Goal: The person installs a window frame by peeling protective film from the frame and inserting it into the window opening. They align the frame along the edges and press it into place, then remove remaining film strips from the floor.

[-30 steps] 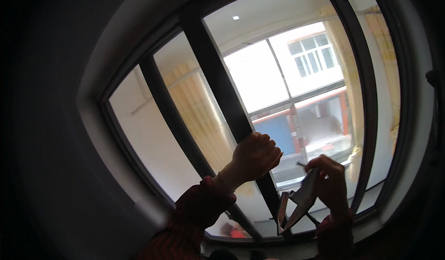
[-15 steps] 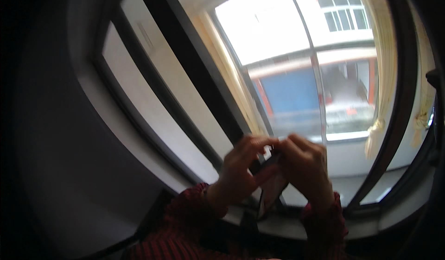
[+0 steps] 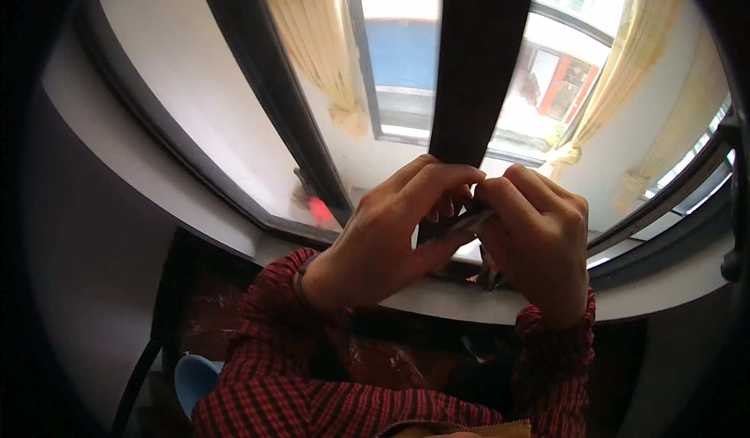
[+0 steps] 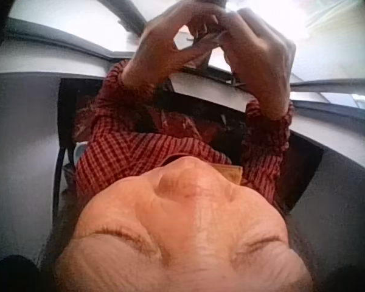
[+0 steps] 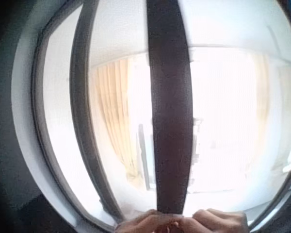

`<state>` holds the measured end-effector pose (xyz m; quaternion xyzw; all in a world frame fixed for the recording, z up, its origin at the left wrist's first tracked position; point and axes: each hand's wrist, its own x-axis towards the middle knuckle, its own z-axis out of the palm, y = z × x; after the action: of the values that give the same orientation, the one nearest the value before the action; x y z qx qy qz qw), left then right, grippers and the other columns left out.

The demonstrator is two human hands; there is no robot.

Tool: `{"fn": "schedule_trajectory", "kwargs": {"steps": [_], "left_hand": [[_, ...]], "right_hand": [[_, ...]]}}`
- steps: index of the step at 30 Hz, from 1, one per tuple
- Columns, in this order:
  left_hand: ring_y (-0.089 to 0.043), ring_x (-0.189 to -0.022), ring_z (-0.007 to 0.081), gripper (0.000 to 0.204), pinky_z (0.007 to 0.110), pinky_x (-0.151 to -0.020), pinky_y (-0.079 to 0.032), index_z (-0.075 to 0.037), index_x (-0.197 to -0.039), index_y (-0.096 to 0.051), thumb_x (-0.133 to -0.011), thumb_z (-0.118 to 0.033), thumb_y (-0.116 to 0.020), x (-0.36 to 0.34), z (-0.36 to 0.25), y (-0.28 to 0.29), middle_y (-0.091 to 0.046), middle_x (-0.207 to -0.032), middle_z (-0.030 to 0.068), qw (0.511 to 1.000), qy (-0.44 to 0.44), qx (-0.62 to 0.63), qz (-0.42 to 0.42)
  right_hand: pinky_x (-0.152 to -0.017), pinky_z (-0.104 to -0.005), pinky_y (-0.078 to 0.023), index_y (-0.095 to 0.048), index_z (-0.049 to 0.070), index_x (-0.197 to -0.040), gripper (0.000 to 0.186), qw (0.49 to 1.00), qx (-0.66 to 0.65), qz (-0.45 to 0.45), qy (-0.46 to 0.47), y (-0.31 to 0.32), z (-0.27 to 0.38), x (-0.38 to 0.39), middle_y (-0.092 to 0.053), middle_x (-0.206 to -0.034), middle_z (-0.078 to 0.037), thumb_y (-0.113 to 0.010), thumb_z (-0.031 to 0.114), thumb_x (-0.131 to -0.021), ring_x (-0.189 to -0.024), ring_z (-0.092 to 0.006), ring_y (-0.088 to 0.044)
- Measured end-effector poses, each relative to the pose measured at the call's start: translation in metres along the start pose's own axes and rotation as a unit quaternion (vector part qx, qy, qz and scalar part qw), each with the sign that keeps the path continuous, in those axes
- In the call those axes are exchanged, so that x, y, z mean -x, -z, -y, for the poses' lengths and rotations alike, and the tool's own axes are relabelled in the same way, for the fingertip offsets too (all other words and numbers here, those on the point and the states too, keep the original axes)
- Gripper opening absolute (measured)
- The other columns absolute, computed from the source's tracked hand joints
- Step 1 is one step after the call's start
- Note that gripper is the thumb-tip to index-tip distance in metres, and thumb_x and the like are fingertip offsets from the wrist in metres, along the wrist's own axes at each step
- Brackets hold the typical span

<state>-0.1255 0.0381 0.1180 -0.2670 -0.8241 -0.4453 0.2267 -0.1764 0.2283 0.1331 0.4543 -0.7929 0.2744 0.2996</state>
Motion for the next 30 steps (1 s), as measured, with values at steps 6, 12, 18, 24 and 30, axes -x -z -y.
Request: {"fn": "schedule_trajectory", "kwargs": {"steps": [6, 12, 18, 24, 30], "left_hand": [[-0.067, -0.078, 0.0139, 0.041, 0.028, -0.07, -0.056, -0.004, -0.119, -0.062, -0.082, 0.0, -0.078, 0.033, 0.045, 0.038, -0.07, -0.09, 0.0055, 0.991, -0.005, 0.128, 0.022], [-0.066, -0.079, 0.0122, 0.036, 0.027, -0.069, -0.057, -0.002, -0.109, -0.064, -0.077, 0.003, -0.08, 0.054, 0.061, 0.093, -0.069, -0.094, 0.0091, 0.953, 0.011, 0.301, -0.006], [-0.062, -0.073, 0.0146, 0.032, 0.028, -0.064, -0.052, -0.003, -0.099, -0.057, -0.078, -0.004, -0.082, 0.067, 0.061, 0.117, -0.065, -0.081, 0.0084, 0.914, 0.039, 0.392, -0.096], [-0.042, -0.073, 0.0113, 0.024, 0.03, -0.072, -0.036, -0.014, -0.102, -0.056, -0.09, -0.023, -0.075, 0.074, 0.056, 0.143, -0.05, -0.077, -0.006, 0.907, -0.064, 0.39, -0.146], [-0.042, -0.092, 0.018, 0.026, 0.035, -0.085, -0.033, -0.008, -0.095, -0.058, -0.092, -0.031, -0.071, 0.082, 0.066, 0.171, -0.055, -0.094, -0.0018, 0.825, -0.062, 0.502, -0.253]], "right_hand": [[-0.053, -0.0314, -0.052, -0.069, 0.007, -0.095, 0.027, 0.982, -0.097, 0.159, -0.043, -0.021, 0.023, -0.011, -0.064, -0.073, -0.003, -0.084, 0.011, -0.072, -0.063, -0.0184, -0.067], [-0.064, -0.0231, -0.055, -0.055, -0.006, -0.135, 0.086, 0.876, -0.397, 0.223, -0.16, -0.051, 0.033, -0.036, -0.074, -0.079, -0.007, -0.093, 0.015, -0.061, -0.069, -0.0125, -0.07], [-0.073, -0.0277, -0.058, -0.055, -0.001, -0.134, 0.052, 0.912, -0.366, 0.002, -0.187, -0.062, 0.042, -0.039, -0.074, -0.09, -0.011, -0.068, 0.029, -0.094, -0.081, -0.0156, -0.072], [-0.084, -0.0302, -0.056, -0.063, 0.0, -0.12, 0.025, 0.93, -0.285, -0.132, -0.19, -0.067, 0.056, -0.051, -0.072, -0.104, -0.013, -0.056, 0.016, -0.102, -0.095, -0.0181, -0.07], [-0.062, -0.0256, -0.045, -0.064, -0.006, -0.113, 0.056, 0.986, -0.158, -0.05, -0.011, -0.047, 0.059, -0.042, -0.069, -0.093, -0.015, -0.051, 0.046, -0.098, -0.07, -0.0134, -0.059]]}}
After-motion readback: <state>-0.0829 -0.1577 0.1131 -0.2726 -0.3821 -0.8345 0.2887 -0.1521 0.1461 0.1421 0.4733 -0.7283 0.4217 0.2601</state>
